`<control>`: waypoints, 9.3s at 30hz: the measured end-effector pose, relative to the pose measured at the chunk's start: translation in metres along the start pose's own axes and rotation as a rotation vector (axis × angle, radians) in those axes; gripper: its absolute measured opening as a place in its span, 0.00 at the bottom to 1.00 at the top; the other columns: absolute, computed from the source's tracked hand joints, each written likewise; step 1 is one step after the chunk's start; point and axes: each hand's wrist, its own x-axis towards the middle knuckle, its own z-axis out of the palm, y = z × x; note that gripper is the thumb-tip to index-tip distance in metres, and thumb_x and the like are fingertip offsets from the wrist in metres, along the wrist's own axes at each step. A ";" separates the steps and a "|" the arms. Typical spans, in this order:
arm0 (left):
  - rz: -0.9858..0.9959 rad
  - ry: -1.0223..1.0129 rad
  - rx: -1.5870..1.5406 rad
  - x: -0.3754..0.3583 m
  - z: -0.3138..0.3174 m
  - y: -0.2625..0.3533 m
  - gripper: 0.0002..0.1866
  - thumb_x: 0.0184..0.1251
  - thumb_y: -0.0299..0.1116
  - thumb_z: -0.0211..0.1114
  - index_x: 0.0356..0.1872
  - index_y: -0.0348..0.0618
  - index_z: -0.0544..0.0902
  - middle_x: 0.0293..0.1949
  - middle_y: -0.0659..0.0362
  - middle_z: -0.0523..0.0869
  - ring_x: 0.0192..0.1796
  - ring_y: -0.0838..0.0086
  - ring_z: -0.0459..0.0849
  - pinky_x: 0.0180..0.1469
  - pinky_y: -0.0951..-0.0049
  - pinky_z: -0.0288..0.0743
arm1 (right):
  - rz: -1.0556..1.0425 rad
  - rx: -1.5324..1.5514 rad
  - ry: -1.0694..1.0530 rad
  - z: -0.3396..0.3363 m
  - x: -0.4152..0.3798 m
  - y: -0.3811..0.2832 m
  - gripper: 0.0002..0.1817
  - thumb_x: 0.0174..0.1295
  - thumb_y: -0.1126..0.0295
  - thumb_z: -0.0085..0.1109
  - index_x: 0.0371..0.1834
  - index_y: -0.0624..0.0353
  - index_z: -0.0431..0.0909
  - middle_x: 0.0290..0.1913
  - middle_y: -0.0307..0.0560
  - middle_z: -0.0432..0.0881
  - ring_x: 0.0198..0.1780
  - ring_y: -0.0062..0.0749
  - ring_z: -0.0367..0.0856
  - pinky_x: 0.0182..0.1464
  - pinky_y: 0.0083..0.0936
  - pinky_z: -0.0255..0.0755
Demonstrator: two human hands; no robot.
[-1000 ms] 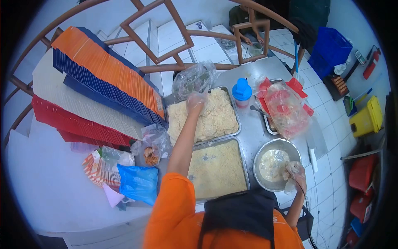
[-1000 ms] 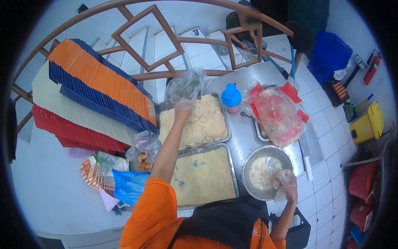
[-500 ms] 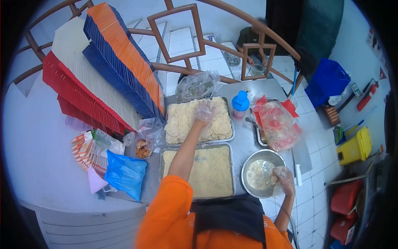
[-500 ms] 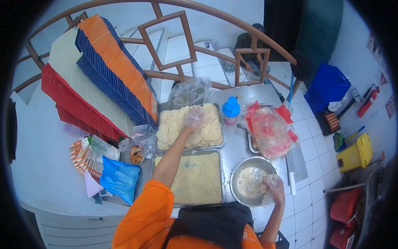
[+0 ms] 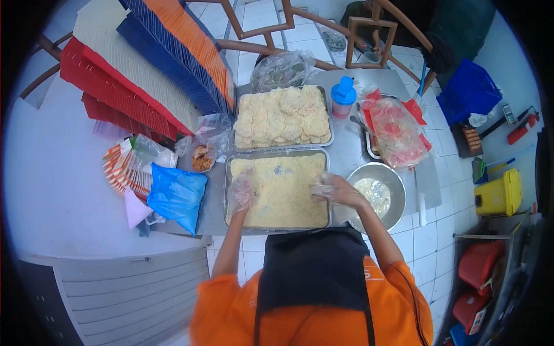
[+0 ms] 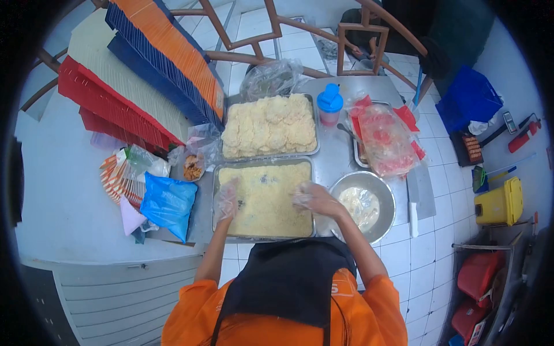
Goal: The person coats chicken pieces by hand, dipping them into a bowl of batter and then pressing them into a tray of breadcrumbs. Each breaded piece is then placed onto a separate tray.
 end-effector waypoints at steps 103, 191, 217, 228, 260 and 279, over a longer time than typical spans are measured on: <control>0.560 -0.044 0.125 -0.022 0.072 -0.006 0.34 0.44 0.52 0.76 0.53 0.49 0.79 0.48 0.55 0.85 0.48 0.60 0.85 0.52 0.63 0.78 | 0.067 -0.441 -0.403 -0.018 0.060 0.008 0.26 0.65 0.54 0.49 0.62 0.56 0.74 0.53 0.51 0.81 0.50 0.37 0.78 0.56 0.32 0.69; 0.693 0.017 0.313 -0.034 0.091 0.142 0.24 0.58 0.56 0.61 0.46 0.48 0.81 0.44 0.51 0.81 0.46 0.57 0.79 0.52 0.59 0.71 | -0.001 -0.307 0.630 -0.114 -0.155 0.068 0.28 0.71 0.51 0.50 0.64 0.60 0.69 0.38 0.36 0.77 0.32 0.19 0.73 0.32 0.17 0.69; 0.524 0.084 0.161 -0.004 0.105 0.151 0.28 0.65 0.53 0.55 0.61 0.49 0.73 0.57 0.55 0.75 0.57 0.61 0.74 0.61 0.58 0.62 | 0.074 -0.011 0.770 -0.098 -0.136 0.037 0.18 0.69 0.55 0.56 0.47 0.60 0.78 0.29 0.34 0.75 0.25 0.18 0.69 0.28 0.13 0.66; 0.752 -0.155 0.247 -0.060 0.103 0.084 0.30 0.54 0.47 0.71 0.56 0.45 0.75 0.65 0.54 0.68 0.67 0.61 0.67 0.72 0.58 0.51 | 0.245 0.133 0.698 -0.098 -0.132 0.033 0.18 0.71 0.55 0.51 0.47 0.59 0.79 0.25 0.30 0.68 0.25 0.16 0.66 0.28 0.13 0.62; -0.253 -0.915 -1.071 -0.028 0.004 0.117 0.29 0.72 0.55 0.51 0.65 0.46 0.70 0.54 0.55 0.79 0.51 0.64 0.82 0.53 0.66 0.78 | 0.025 -0.228 0.740 -0.093 -0.129 0.030 0.29 0.68 0.42 0.47 0.46 0.58 0.82 0.24 0.33 0.71 0.24 0.17 0.65 0.25 0.18 0.59; 0.673 -0.083 0.104 -0.059 0.078 0.121 0.22 0.68 0.47 0.56 0.55 0.44 0.77 0.52 0.48 0.81 0.57 0.53 0.77 0.62 0.57 0.68 | 0.148 0.006 0.677 -0.108 -0.125 0.054 0.27 0.69 0.44 0.47 0.42 0.60 0.81 0.24 0.31 0.70 0.22 0.16 0.65 0.24 0.16 0.62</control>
